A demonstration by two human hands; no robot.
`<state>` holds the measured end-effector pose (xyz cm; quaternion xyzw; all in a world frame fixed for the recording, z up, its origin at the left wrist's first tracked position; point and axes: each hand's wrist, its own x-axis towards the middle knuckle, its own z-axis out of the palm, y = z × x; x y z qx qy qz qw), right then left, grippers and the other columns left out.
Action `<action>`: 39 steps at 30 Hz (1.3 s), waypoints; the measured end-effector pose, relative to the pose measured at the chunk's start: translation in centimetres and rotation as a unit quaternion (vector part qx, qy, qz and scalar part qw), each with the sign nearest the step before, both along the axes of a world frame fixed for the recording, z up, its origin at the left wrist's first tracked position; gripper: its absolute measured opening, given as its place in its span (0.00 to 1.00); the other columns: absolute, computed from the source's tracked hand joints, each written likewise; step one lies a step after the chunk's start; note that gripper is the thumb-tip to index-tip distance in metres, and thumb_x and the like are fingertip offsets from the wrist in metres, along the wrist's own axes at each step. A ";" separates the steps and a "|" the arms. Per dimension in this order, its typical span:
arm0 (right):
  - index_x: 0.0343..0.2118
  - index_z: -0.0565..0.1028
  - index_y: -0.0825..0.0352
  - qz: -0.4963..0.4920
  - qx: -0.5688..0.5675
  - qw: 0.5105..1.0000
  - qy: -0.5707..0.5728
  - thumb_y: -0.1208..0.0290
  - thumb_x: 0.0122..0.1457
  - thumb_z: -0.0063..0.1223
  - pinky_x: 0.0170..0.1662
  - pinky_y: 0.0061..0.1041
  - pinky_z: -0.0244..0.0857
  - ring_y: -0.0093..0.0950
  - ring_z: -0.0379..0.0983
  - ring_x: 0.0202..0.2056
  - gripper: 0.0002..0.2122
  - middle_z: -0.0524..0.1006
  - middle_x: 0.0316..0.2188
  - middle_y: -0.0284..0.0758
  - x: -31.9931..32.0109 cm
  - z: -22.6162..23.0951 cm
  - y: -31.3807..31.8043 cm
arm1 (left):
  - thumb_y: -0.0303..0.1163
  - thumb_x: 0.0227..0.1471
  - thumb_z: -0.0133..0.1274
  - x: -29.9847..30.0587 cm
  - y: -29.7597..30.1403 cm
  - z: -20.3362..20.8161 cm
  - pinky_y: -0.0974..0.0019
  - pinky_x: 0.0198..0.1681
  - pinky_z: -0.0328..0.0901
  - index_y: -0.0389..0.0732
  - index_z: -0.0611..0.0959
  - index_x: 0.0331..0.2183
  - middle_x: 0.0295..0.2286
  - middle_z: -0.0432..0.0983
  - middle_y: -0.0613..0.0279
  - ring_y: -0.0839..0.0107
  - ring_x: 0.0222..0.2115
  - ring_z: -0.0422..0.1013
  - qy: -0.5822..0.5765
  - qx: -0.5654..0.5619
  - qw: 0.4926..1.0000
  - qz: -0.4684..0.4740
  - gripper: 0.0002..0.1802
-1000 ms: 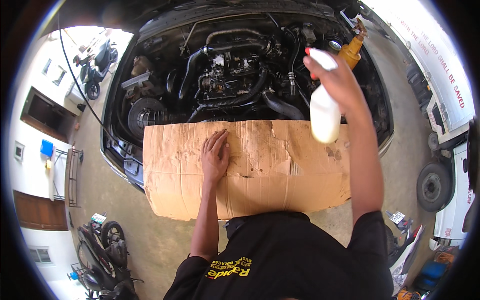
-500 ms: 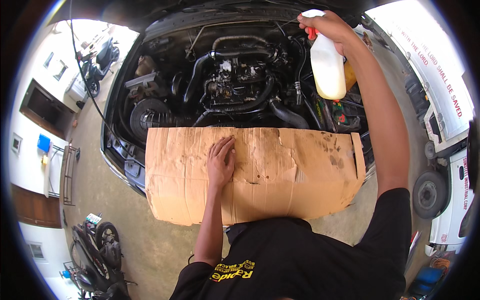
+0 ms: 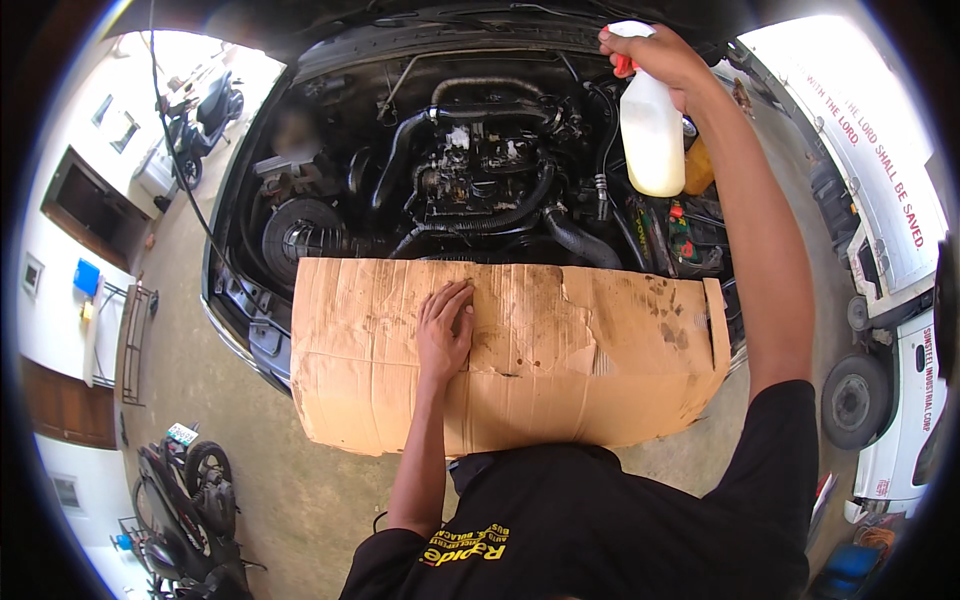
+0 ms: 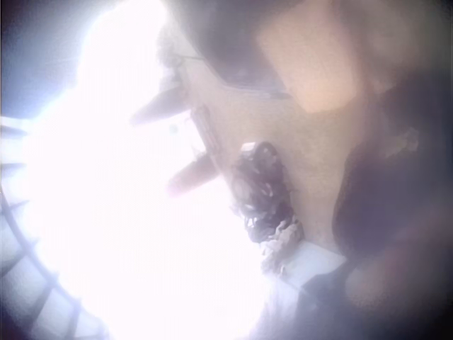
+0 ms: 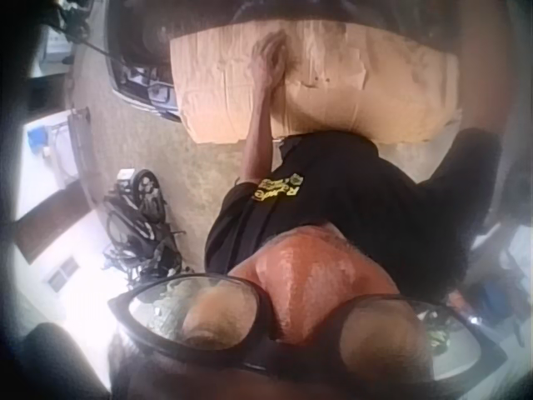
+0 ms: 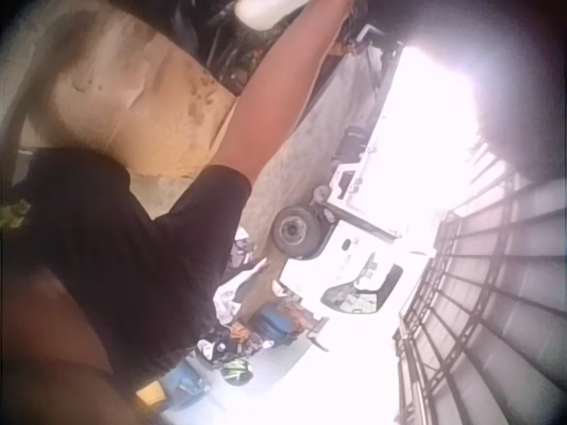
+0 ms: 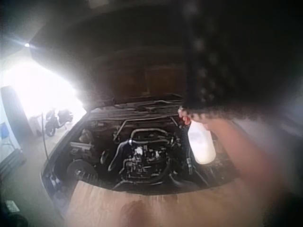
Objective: The person sprays a white liquid from a spray bottle onto a cardboard sheet placed over the engine bay, then wipes the engine components with a cloth. They later use a yellow squeeze bottle to apply a yellow liquid to various engine parts, continuing to wipe and treat the surfaces.
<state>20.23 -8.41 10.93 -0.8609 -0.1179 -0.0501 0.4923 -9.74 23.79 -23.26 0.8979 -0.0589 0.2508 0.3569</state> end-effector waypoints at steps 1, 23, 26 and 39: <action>0.43 0.88 0.71 0.010 0.010 1.000 -0.004 0.51 0.70 0.73 0.39 0.27 0.74 0.21 0.77 0.30 0.21 0.82 0.29 0.30 0.3 -0.2 0.1 | 0.28 0.70 0.58 0.0 0.0 0.0 0.46 0.75 0.64 0.41 0.90 0.58 0.61 0.85 0.54 0.49 0.67 0.75 0.002 -0.004 1.000 -0.003 0.18; 0.45 0.90 0.70 -0.026 -0.051 0.998 -0.021 0.51 0.70 0.73 0.42 0.31 0.73 0.22 0.77 0.33 0.21 0.84 0.30 0.31 -3.8 -0.5 3.7 | 0.27 0.70 0.59 -0.1 0.2 -0.3 0.47 0.74 0.65 0.40 0.90 0.57 0.61 0.85 0.55 0.50 0.67 0.75 -0.013 -0.005 1.000 -0.005 0.18; 0.43 0.90 0.70 0.008 -0.024 0.999 -0.029 0.49 0.69 0.73 0.41 0.32 0.73 0.23 0.77 0.32 0.22 0.84 0.30 0.32 -5.7 -0.5 3.6 | 0.27 0.70 0.59 -0.2 0.2 -0.4 0.47 0.74 0.64 0.40 0.90 0.57 0.61 0.85 0.55 0.49 0.67 0.75 -0.012 -0.010 1.000 -0.006 0.18; 0.47 0.88 0.69 -0.018 -0.067 0.998 -0.007 0.47 0.69 0.73 0.46 0.31 0.72 0.22 0.76 0.35 0.24 0.83 0.33 0.31 -12.1 -1.7 -0.1 | 0.28 0.70 0.57 -0.2 0.1 -0.5 0.46 0.74 0.64 0.39 0.90 0.57 0.61 0.85 0.54 0.47 0.67 0.75 -0.009 -0.004 1.000 -0.006 0.18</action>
